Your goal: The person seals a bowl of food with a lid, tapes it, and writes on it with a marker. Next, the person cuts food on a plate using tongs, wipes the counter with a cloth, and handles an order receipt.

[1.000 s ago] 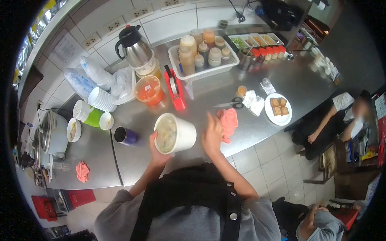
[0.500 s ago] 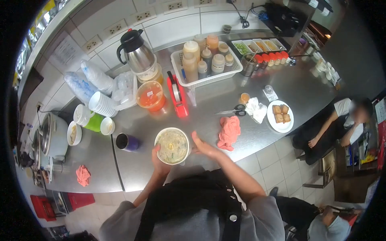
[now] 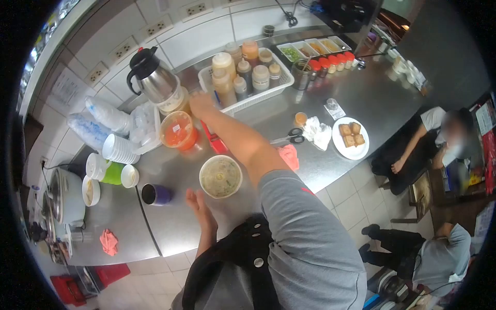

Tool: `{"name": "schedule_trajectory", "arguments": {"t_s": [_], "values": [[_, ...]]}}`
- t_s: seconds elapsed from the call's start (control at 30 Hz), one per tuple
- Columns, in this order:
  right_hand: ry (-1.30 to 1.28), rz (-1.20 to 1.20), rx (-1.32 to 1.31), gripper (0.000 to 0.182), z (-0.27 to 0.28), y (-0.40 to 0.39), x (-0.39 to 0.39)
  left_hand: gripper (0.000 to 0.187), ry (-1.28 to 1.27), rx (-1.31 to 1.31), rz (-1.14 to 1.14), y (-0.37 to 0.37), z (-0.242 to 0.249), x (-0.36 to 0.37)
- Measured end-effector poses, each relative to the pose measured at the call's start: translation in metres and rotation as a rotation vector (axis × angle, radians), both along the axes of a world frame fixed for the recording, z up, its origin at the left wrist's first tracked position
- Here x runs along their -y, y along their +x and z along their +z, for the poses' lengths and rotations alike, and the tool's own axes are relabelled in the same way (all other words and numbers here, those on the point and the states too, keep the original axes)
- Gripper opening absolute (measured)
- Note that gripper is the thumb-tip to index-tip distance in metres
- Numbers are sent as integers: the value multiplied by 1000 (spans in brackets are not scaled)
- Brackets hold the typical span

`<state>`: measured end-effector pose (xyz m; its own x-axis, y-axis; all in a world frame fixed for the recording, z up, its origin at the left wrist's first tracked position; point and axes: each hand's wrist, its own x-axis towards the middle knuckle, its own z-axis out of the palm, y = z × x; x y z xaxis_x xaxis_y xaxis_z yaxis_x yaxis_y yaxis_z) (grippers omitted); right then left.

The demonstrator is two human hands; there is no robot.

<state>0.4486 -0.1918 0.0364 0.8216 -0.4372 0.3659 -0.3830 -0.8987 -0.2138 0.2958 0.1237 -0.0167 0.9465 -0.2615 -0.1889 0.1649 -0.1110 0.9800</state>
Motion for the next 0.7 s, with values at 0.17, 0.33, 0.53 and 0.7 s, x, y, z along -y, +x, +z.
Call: {"name": "schedule_trajectory", "arguments": {"t_s": [0.17,0.33,0.53,0.7], "values": [[79,118,214,21,33,-28,-7,43,-96,63,20,13,31,-26],[440,374,602,11,105,-145,-131,40,-344,-115,-235,25,89,-8],[702,439,401,24,61,-235,-213,37,-368,-176,-442,16,104,9],[1308,263,496,46,62,-262,-187,33,-129,340,-981,-3,84,8]]}}
